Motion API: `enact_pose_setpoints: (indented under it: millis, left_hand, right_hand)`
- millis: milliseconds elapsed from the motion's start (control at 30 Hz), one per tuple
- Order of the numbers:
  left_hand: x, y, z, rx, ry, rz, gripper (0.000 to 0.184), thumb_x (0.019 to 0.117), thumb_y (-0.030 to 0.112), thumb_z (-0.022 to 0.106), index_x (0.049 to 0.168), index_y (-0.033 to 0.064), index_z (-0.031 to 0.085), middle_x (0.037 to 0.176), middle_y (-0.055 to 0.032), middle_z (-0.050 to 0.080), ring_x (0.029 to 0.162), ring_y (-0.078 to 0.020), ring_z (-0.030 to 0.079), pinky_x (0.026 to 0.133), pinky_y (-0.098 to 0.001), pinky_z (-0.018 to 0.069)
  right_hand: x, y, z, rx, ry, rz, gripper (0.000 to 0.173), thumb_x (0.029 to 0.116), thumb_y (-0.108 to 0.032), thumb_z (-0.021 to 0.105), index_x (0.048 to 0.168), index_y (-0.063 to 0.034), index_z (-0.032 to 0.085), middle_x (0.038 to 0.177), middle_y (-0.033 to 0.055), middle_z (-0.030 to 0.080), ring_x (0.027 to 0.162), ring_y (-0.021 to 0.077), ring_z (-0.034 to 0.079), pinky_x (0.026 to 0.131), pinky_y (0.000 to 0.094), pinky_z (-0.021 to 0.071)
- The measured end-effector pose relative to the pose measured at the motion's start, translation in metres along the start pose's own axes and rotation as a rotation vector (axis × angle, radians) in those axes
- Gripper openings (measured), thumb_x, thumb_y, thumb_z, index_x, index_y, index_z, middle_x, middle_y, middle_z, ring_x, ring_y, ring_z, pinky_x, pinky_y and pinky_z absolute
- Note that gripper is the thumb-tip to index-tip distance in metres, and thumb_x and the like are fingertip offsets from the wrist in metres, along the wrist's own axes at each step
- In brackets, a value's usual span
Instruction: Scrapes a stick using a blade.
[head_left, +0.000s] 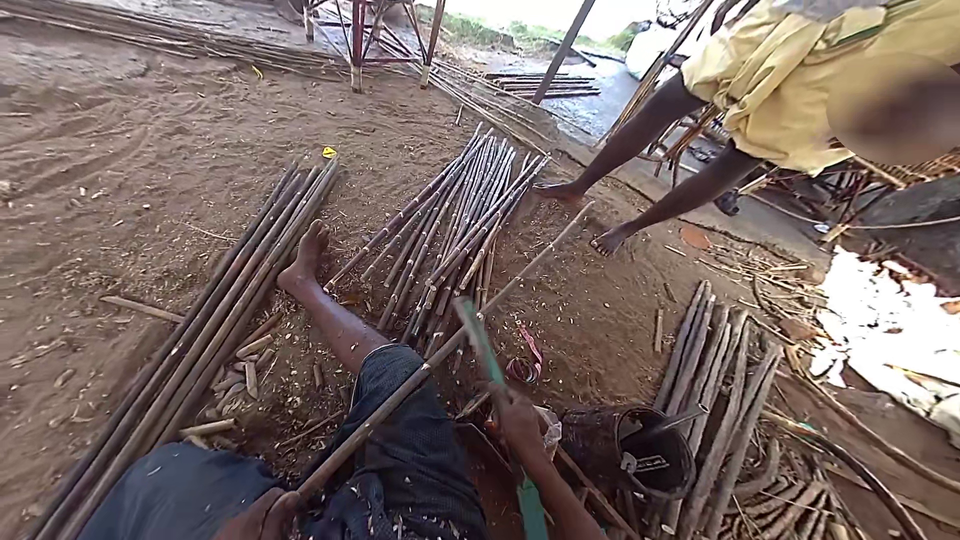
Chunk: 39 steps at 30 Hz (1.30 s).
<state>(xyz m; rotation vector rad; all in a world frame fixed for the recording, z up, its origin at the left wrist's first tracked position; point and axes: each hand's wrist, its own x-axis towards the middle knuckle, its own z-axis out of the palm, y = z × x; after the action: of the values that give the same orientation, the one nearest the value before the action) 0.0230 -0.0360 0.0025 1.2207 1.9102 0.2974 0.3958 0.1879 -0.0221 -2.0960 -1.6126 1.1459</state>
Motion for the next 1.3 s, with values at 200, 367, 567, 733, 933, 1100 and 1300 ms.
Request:
enact_pose_setpoints:
  millis: [200,367,567,733,933,1100,1300]
  left_hand:
    - [0.014,-0.009,-0.014,-0.134,-0.144,-0.001,0.060,0.1090,0.050,0.033,0.101,0.0028,0.068,0.074,-0.0097,0.063,0.067,-0.0265,0.061,0.069,-0.0527,0.0506]
    - [0.023,-0.026,-0.013,-0.207,-0.208,0.000,0.056,0.1010,0.060,0.047,0.102,0.0077,0.066,0.071,-0.0046,0.058,0.061,-0.0206,0.057,0.063,-0.0459,0.0503]
    - [0.027,-0.031,-0.008,-0.160,-0.150,0.015,0.058,0.0994,0.066,0.044,0.092,0.0130,0.066,0.068,-0.0022,0.057,0.061,-0.0191,0.057,0.062,-0.0458,0.0499]
    - [0.031,-0.031,-0.010,-0.154,-0.173,0.083,0.062,0.1023,0.064,0.036,0.091,0.0124,0.069,0.067,-0.0005,0.057,0.058,-0.0164,0.055,0.060,-0.0420,0.0487]
    - [0.032,-0.029,-0.018,-0.193,-0.279,0.067,0.066,0.0996,0.072,0.033,0.109,0.0120,0.059,0.069,-0.0023,0.054,0.056,-0.0174,0.054,0.055,-0.0390,0.0498]
    - [0.037,-0.028,-0.020,-0.242,-0.232,0.120,0.056,0.1023,0.063,0.038,0.103,0.0125,0.061,0.063,-0.0002,0.054,0.049,-0.0147,0.053,0.048,-0.0346,0.0484]
    - [0.014,-0.009,-0.006,0.146,0.064,0.101,0.065,0.0991,0.064,0.051,0.118,0.0044,0.066,0.081,-0.0194,0.069,0.074,-0.0406,0.069,0.068,-0.0638,0.0544]
  right_hand:
    - [-0.041,-0.003,0.018,-0.349,-0.325,-0.255,0.059,0.1007,-0.064,0.046,0.100,-0.0087,0.068,0.084,0.0131,0.067,0.083,0.0315,0.068,0.076,0.0568,0.0540]
    - [-0.010,0.003,0.013,-0.102,-0.049,-0.065,0.055,0.1061,-0.053,0.047,0.104,-0.0027,0.068,0.075,0.0112,0.066,0.064,0.0258,0.065,0.064,0.0471,0.0561]
    - [-0.012,0.001,0.011,-0.102,-0.115,-0.093,0.053,0.1056,-0.052,0.048,0.103,-0.0026,0.069,0.078,0.0119,0.066,0.069,0.0266,0.065,0.067,0.0488,0.0556]
    - [-0.038,-0.003,0.023,-0.391,-0.290,-0.283,0.060,0.1018,-0.063,0.044,0.101,-0.0076,0.068,0.087,0.0152,0.068,0.085,0.0335,0.069,0.078,0.0576,0.0549]
    - [-0.010,0.000,0.018,-0.048,-0.065,-0.069,0.055,0.1067,-0.053,0.046,0.103,-0.0021,0.066,0.073,0.0111,0.064,0.062,0.0253,0.064,0.060,0.0461,0.0556]
    - [-0.027,-0.009,0.014,-0.250,-0.226,-0.172,0.058,0.1031,-0.059,0.046,0.104,-0.0060,0.070,0.087,0.0137,0.067,0.082,0.0303,0.068,0.078,0.0543,0.0551]
    - [-0.034,-0.027,0.008,-0.392,-0.338,-0.207,0.059,0.1017,-0.063,0.047,0.105,-0.0082,0.069,0.093,0.0159,0.069,0.090,0.0343,0.069,0.081,0.0594,0.0543]
